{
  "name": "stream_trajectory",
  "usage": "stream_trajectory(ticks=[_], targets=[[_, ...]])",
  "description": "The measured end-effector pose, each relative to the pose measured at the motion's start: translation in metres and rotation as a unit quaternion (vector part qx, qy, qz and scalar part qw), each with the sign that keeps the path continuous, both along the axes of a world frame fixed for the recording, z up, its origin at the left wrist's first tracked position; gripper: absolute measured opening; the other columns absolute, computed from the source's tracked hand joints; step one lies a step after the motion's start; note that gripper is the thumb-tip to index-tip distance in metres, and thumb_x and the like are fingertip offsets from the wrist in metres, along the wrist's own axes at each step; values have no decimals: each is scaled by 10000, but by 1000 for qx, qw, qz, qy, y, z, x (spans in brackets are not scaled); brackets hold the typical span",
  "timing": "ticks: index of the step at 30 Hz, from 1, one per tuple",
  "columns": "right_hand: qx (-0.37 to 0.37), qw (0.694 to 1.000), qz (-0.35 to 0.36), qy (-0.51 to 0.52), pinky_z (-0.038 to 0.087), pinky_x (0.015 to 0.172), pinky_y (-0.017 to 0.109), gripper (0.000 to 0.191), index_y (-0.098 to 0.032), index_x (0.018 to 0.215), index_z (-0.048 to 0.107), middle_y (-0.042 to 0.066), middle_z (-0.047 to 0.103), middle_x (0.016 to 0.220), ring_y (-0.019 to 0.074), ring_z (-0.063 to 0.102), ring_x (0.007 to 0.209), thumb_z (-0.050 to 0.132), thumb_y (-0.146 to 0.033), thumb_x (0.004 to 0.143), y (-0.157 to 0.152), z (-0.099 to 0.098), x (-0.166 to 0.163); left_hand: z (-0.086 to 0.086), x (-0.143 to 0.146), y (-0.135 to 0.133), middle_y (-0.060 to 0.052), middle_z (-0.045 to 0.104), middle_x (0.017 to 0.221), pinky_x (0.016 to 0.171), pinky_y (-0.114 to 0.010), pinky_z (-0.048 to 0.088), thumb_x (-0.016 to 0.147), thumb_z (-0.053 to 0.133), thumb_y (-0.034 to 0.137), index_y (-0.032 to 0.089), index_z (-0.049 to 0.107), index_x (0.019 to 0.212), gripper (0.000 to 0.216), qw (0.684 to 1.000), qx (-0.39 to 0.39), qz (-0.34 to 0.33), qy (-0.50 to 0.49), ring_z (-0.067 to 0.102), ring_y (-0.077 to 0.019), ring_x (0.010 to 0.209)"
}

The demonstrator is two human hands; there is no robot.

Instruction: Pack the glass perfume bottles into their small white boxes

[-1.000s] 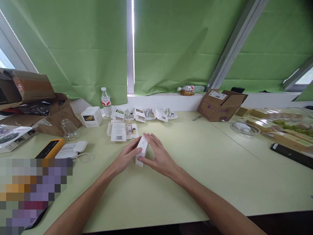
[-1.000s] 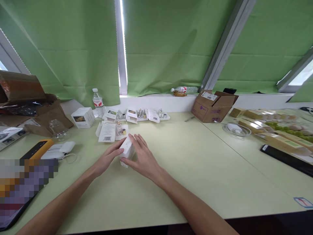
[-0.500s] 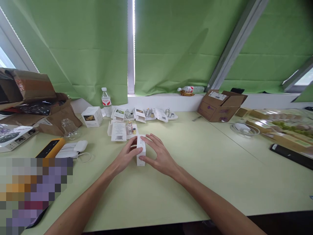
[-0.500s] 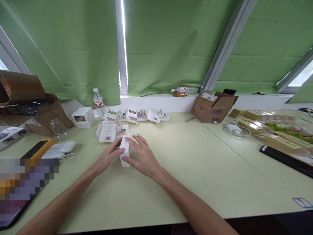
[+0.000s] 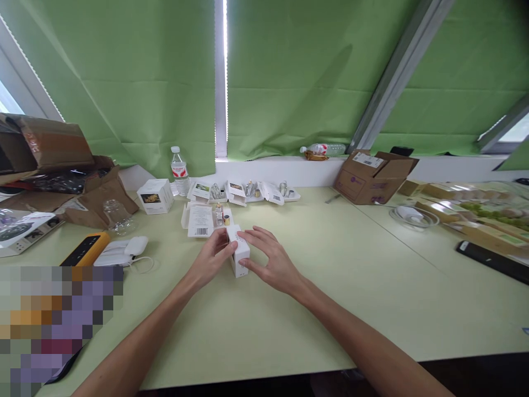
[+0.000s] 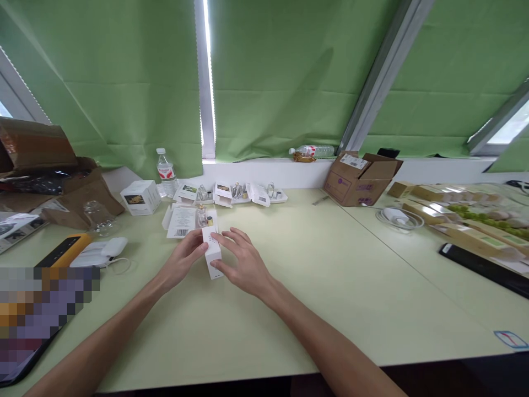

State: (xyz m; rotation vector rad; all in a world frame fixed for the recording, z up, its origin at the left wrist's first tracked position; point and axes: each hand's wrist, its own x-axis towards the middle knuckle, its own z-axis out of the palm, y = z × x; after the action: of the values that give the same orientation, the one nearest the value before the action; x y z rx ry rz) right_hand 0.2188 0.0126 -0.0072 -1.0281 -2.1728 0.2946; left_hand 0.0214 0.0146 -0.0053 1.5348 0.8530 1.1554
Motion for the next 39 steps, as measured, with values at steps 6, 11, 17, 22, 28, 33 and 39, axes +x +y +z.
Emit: stream_trajectory(ticks=[6,11,17,22,28,33,39], targets=[[28,999,15,-1,408,1062,468,599,-323,1398,424,38,578,1286,269,389,1317,608,-471,848,0,-2,-1,-6,-1,3,-111,558,1302,982,-418,432,879,575,417,207,460,1205,404,1000,-12,16,20,528,-257,1202],[23,999,18,-19,416,1052,472,669,-300,1424,380,41,559,1319,287,382,1318,613,-507,832,-1,-1,-3,-9,-1,5,-96,549,1301,981,-406,435,883,562,425,221,450,1259,442,999,4,18,43,537,-248,1181],[19,999,18,-22,406,1064,461,653,-303,1419,380,17,542,1354,273,394,1313,624,-437,828,-1,2,-3,-5,-1,5,-70,582,1227,965,-378,447,882,545,438,217,517,1201,390,996,22,29,86,567,-232,1109],[13,999,28,-17,411,1061,453,633,-319,1417,381,-4,538,1366,259,429,1289,618,-401,836,-2,5,-2,-3,-1,3,-60,586,1230,961,-364,444,875,543,438,221,515,1216,406,991,46,50,115,560,-219,1105],[17,1000,25,-3,433,1033,460,571,-320,1387,430,-1,570,1336,257,473,1256,610,-353,847,-1,6,1,-2,-4,3,-60,614,1190,929,-361,460,837,588,458,221,513,1238,472,985,48,76,147,587,-216,1042],[12,1000,15,2,450,1008,456,511,-325,1373,458,-7,606,1294,255,499,1226,585,-334,878,4,6,4,-1,-4,3,-54,623,1160,883,-338,486,864,552,467,214,550,1172,398,985,46,86,143,595,-210,1022],[1,1000,19,22,457,996,446,470,-339,1348,488,-25,619,1276,243,531,1182,583,-318,889,6,7,7,3,0,-2,-57,645,1136,866,-326,499,895,518,449,202,559,1175,375,986,70,82,130,618,-208,1005]])
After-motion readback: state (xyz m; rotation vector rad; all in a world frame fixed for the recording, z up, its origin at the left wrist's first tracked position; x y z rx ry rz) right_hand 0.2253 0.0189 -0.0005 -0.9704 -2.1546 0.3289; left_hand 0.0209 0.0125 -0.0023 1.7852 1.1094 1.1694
